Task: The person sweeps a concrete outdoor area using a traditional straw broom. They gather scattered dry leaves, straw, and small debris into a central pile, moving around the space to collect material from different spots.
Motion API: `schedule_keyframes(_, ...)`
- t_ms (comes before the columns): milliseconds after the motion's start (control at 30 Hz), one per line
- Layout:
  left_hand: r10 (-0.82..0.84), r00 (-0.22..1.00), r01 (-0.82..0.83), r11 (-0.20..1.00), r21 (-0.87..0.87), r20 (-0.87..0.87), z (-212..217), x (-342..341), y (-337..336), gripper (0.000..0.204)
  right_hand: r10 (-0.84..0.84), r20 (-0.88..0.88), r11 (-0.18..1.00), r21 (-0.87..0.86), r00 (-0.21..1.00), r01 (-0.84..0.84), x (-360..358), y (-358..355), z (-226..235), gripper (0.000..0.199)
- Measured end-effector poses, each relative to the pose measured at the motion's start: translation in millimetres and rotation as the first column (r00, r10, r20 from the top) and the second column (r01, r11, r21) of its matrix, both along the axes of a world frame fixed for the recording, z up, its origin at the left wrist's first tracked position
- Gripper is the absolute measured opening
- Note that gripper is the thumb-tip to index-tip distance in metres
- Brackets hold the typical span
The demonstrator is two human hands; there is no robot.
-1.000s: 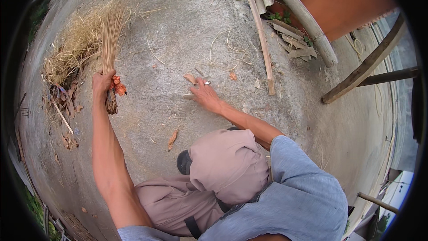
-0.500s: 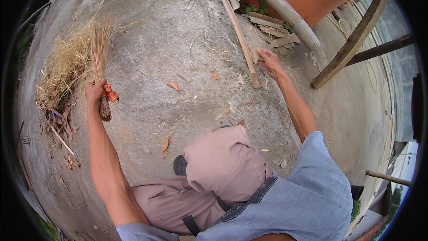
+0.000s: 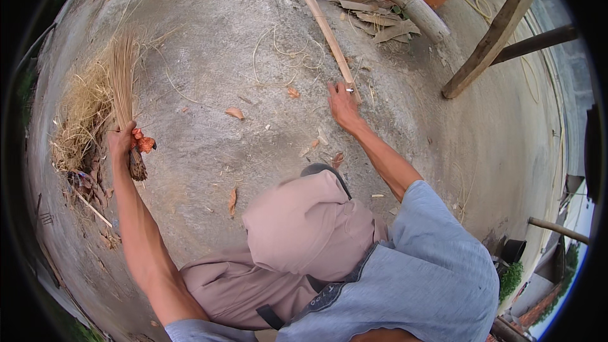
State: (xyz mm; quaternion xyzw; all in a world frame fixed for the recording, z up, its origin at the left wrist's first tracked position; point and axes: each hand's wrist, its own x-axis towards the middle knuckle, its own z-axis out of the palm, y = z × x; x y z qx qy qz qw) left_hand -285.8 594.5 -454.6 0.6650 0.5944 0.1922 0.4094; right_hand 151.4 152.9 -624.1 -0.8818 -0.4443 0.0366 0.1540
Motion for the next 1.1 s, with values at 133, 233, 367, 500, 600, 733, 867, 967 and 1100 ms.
schedule_keyframes(133, 0.044, 0.997, -0.045, 0.999, -0.013, -0.065, 1.8, -34.6, 8.5, 0.027, -0.076, -0.37, 0.966, 0.203, 0.926, 0.16, -12.1, 10.5, 22.5, 0.039)
schedule_keyframes(233, 0.041, 0.993, -0.044, 0.999, -0.022, -0.114, 1.7, -28.7, 6.5, 0.027, -0.026, -0.689, 0.973, 0.148, 0.724, 0.176, -5.1, 3.5, 29.6, 0.047)
schedule_keyframes(367, 0.029, 1.0, -0.029, 0.999, -0.044, 0.009, 14.9, -15.5, -16.6, 0.026, 0.129, -0.759, 0.985, 0.026, 0.638, -0.169, -42.0, -30.0, 29.3, 0.058)
schedule_keyframes(500, 0.0, 0.992, 0.0, 1.0, 0.0, -0.128, 22.0, -8.3, -6.4, 0.025, 0.198, -0.462, 0.979, 0.056, 0.865, -0.194, -83.2, -56.0, 22.0, 0.045)
schedule_keyframes(600, -0.044, 0.993, 0.045, 0.999, 0.013, -0.113, 25.0, 11.5, -23.0, 0.028, 0.087, -0.517, 0.995, 0.012, 0.851, -0.095, -85.0, -62.2, 30.8, 0.035)
schedule_keyframes(733, -0.022, 0.999, 0.022, 1.0, 0.011, 0.032, 17.7, 5.3, -13.8, 0.024, 0.144, -0.66, 0.978, -0.02, 0.737, -0.21, -55.4, -51.1, 43.1, 0.032)
schedule_keyframes(867, -0.022, 0.996, 0.026, 0.998, 0.048, -0.088, 21.7, 3.3, -11.6, 0.02, 0.021, -0.942, 1.0, 0.018, 0.335, -0.013, 49.1, -31.6, 67.5, 0.03)
schedule_keyframes(967, -0.023, 0.996, 0.026, 0.999, 0.034, -0.09, 31.6, 6.0, -20.6, 0.019, 0.031, -0.881, 0.658, 0.373, 0.472, 0.654, 144.1, -3.7, 105.9, 0.039)
schedule_keyframes(1100, -0.004, 1.0, 0.004, 1.0, -0.016, 0.025, 17.4, -9.5, -6.1, 0.022, -0.302, -0.698, 0.416, 0.517, 0.649, 0.748, 200.4, 2.9, 111.1, 0.028)
